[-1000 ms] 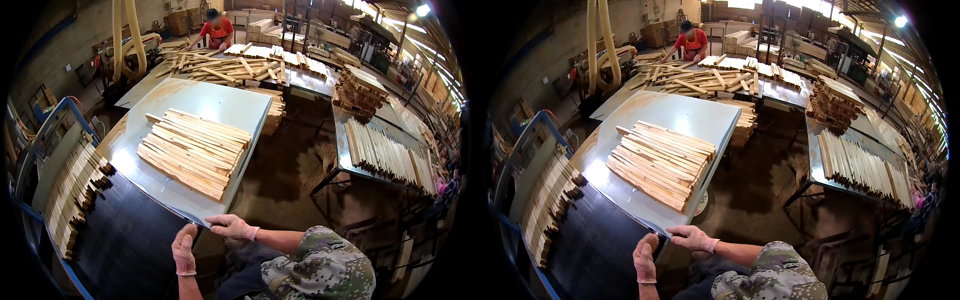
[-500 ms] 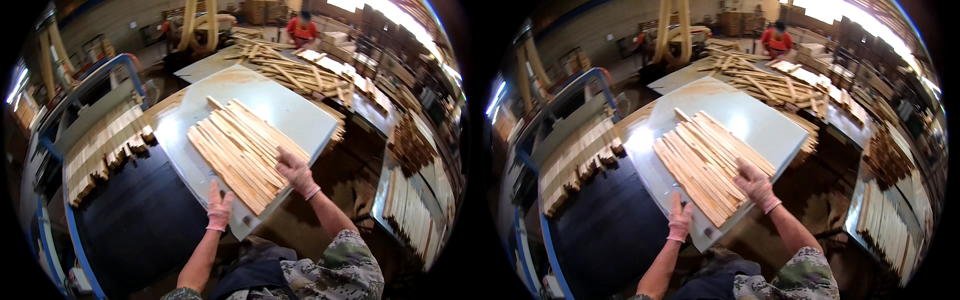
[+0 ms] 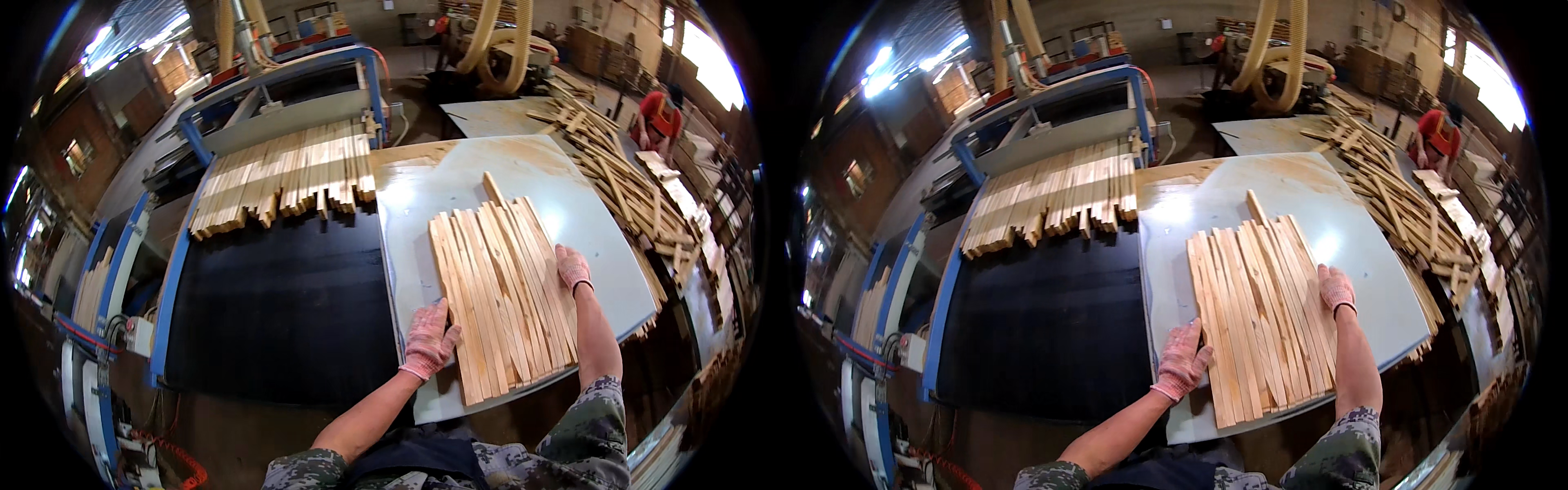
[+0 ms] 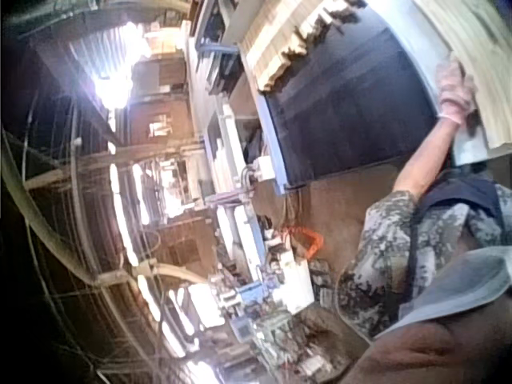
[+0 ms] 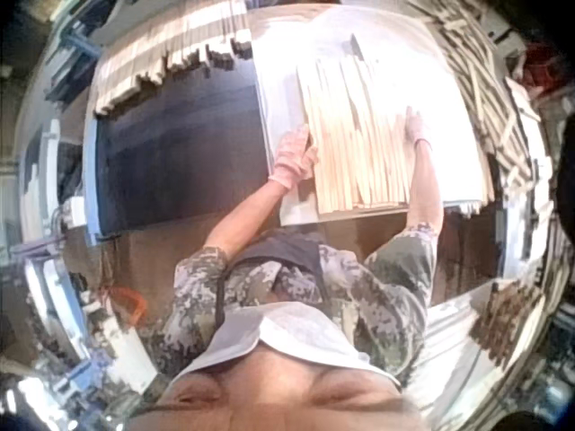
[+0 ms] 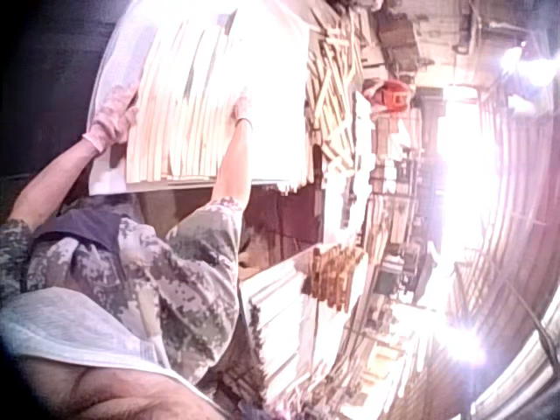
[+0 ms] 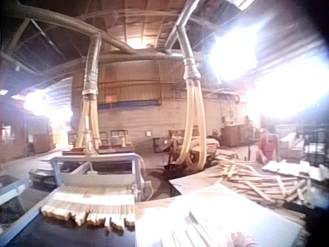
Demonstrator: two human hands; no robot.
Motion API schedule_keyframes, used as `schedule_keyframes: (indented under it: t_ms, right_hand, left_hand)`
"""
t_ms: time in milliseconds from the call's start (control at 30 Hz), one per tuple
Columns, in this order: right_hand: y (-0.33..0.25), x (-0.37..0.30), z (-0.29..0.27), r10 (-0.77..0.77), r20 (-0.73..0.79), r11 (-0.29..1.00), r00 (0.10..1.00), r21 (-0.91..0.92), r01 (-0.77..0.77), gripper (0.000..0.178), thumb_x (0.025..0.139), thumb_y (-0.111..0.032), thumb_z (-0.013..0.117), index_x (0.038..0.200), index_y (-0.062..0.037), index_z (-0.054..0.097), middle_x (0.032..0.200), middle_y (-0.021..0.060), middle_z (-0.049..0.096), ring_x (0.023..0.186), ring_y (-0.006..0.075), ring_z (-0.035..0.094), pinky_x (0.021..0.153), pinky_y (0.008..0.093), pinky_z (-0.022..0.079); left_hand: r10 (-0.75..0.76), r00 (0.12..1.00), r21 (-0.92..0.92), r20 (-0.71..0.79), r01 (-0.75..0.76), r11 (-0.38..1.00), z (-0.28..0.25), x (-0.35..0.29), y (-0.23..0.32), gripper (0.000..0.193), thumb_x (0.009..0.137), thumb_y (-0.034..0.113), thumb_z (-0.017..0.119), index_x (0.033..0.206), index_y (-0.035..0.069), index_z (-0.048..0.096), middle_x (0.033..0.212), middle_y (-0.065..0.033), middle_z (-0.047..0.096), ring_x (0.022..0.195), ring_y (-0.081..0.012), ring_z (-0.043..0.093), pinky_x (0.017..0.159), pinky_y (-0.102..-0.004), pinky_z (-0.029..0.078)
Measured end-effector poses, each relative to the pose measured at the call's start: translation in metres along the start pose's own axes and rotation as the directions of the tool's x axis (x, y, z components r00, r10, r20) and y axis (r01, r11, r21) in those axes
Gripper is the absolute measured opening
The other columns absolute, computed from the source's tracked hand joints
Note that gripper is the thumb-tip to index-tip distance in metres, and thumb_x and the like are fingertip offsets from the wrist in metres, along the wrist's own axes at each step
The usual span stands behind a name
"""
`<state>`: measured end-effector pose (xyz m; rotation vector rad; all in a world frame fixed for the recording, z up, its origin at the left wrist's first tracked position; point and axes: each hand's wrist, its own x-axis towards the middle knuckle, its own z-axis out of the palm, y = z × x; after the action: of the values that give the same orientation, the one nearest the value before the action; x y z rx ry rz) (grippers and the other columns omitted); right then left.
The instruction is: The person repeatedly picks up bundles of thin wooden slats from a metal table and places them onto a conveyor belt. The worker wears pink gloves and a camouflage shirt, handling the wood by hand in a repetitive cycle.
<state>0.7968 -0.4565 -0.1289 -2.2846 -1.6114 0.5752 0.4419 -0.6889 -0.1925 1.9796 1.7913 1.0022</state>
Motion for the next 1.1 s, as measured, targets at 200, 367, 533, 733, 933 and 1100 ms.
schedule_keyframes:
  t_ms: [200,367,533,733,933,1100]
  right_hand:
    - [-0.005,0.010,0.031,-0.056,-0.048,0.990,0.997,-0.131,0.049,0.073,0.107,-0.060,0.039,0.124,0.0018,0.074,0.134,0.0294,0.069,0.130,0.0453,0.064,0.111,0.0517,0.049]
    - [-0.015,-0.004,0.021,-0.023,-0.063,0.992,0.998,-0.124,0.015,0.072,0.108,-0.060,0.039,0.124,0.0016,0.073,0.133,0.0293,0.070,0.129,0.0458,0.064,0.110,0.0529,0.049]
    - [-0.019,-0.011,0.017,-0.026,-0.066,0.994,0.997,-0.112,0.019,0.072,0.108,-0.061,0.040,0.125,0.0013,0.073,0.132,0.0299,0.070,0.128,0.0468,0.064,0.110,0.0527,0.050]
    - [-0.017,-0.014,0.017,-0.017,-0.087,0.996,0.996,-0.088,0.009,0.070,0.108,-0.062,0.045,0.126,0.0007,0.071,0.131,0.0291,0.070,0.126,0.0484,0.065,0.106,0.0538,0.052]
    - [-0.021,-0.023,0.012,-0.030,-0.085,0.993,0.996,-0.118,0.019,0.070,0.108,-0.062,0.044,0.122,0.0001,0.072,0.129,0.0275,0.072,0.123,0.0472,0.066,0.105,0.0538,0.053]
    - [-0.017,-0.014,0.018,-0.026,-0.101,0.992,0.995,-0.128,0.012,0.070,0.109,-0.062,0.043,0.122,0.0006,0.073,0.128,0.0283,0.072,0.122,0.0467,0.067,0.105,0.0526,0.053]
  left_hand:
    - [0.004,1.000,0.043,-0.010,-0.004,0.999,-0.004,0.001,0.003,0.077,0.105,0.050,0.058,0.156,-0.006,0.045,0.150,-0.0289,0.057,0.140,-0.0461,0.050,0.126,-0.0511,0.032]
    - [-0.035,0.999,0.048,-0.017,0.036,0.998,0.002,0.004,0.001,0.079,0.104,0.051,0.060,0.157,-0.005,0.045,0.151,-0.0339,0.055,0.142,-0.0541,0.047,0.125,-0.0555,0.032]
    - [-0.036,0.998,0.068,-0.042,0.039,0.997,0.006,0.000,-0.002,0.079,0.105,0.052,0.058,0.158,-0.005,0.045,0.151,-0.0333,0.055,0.143,-0.0513,0.048,0.125,-0.0548,0.033]
    - [-0.007,0.998,0.015,-0.066,0.008,1.000,0.002,0.001,0.001,0.076,0.104,0.048,0.060,0.156,-0.005,0.047,0.147,-0.0294,0.058,0.136,-0.0465,0.052,0.120,-0.0507,0.038]
    - [-0.062,0.998,0.044,0.021,0.062,0.997,0.004,0.000,0.001,0.080,0.106,0.052,0.054,0.163,-0.002,0.039,0.158,-0.0283,0.052,0.149,-0.0459,0.044,0.130,-0.0498,0.027]
    - [-0.091,0.994,0.054,0.053,0.089,0.995,0.003,0.000,0.003,0.082,0.108,0.055,0.050,0.165,-0.001,0.034,0.162,-0.0286,0.048,0.152,-0.0448,0.042,0.133,-0.0491,0.022]
